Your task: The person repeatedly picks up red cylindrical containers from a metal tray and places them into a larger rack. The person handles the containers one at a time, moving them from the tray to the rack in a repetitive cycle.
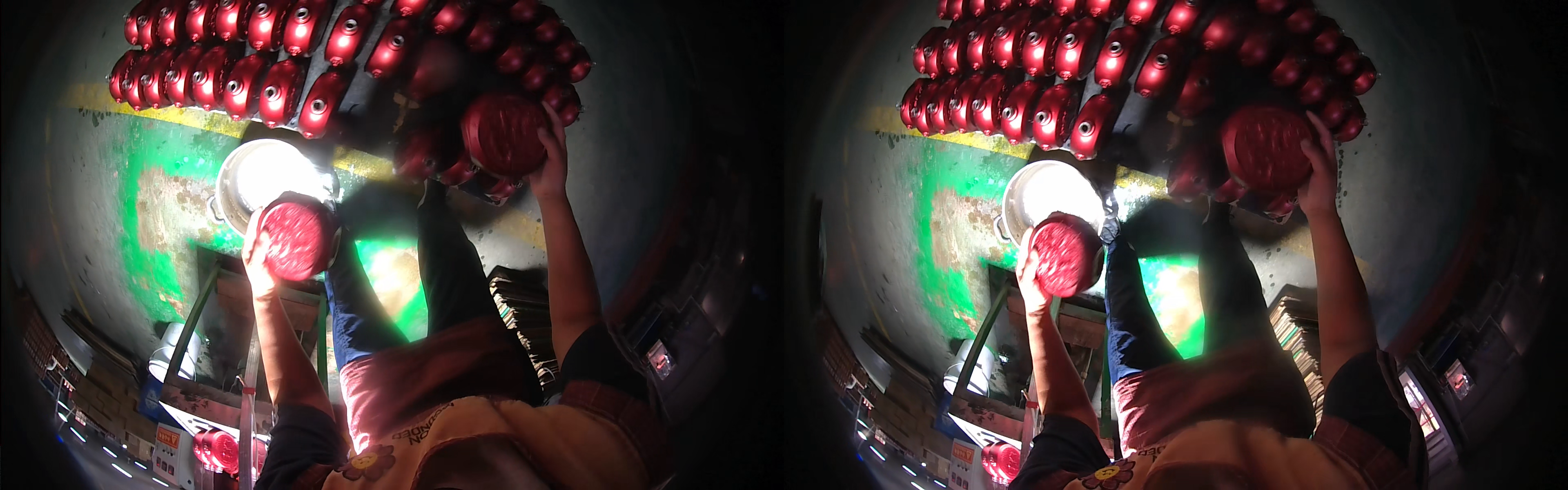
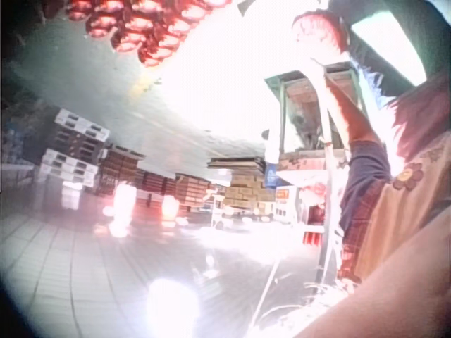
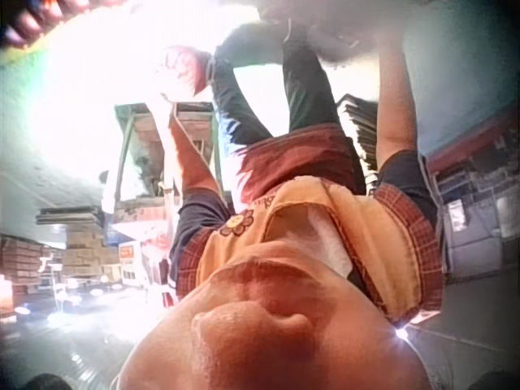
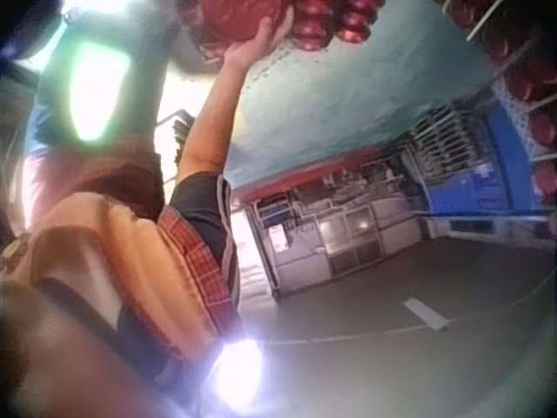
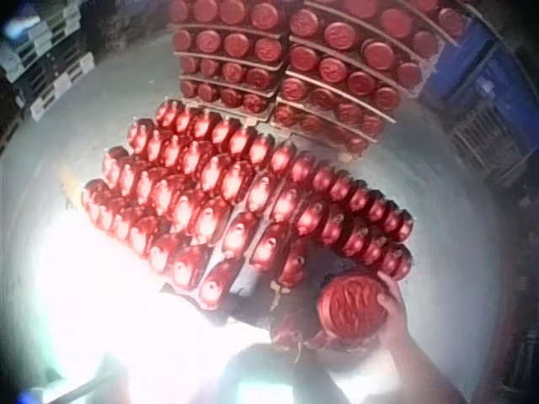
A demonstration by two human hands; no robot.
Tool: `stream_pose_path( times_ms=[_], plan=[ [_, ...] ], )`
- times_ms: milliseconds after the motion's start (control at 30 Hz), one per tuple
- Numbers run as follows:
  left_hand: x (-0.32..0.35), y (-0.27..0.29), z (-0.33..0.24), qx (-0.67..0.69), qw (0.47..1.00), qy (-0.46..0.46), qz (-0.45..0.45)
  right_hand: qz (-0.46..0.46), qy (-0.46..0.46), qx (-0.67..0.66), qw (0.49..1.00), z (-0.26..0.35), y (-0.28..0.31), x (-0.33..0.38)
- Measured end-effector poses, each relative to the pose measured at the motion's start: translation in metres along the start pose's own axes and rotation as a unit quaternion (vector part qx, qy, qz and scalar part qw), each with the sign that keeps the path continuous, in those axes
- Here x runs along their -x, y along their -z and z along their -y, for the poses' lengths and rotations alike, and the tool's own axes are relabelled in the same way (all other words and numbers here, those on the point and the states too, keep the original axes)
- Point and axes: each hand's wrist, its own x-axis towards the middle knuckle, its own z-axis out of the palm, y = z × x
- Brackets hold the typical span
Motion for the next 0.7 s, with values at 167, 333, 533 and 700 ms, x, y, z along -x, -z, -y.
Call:
stream_pose_path(
  times_ms=[167,333,533,700],
  plan=[
    [-0.047,-0.105,0.018,-0.329,0.931,-0.157,0.02,-0.072,0.181,0.337,0.921,-0.039,0.009,-0.051],
    [-0.076,-0.17,0.063,-0.402,0.883,-0.241,-0.015,-0.117,0.239,0.431,0.862,-0.086,0.02,-0.081],
    [-0.093,-0.197,0.096,-0.458,0.856,-0.235,-0.039,-0.136,0.205,0.449,0.859,-0.099,0.022,-0.094],
    [-0.104,-0.2,0.119,-0.484,0.829,-0.277,-0.038,-0.075,0.239,0.456,0.854,-0.121,0.016,-0.094]
  ],
)
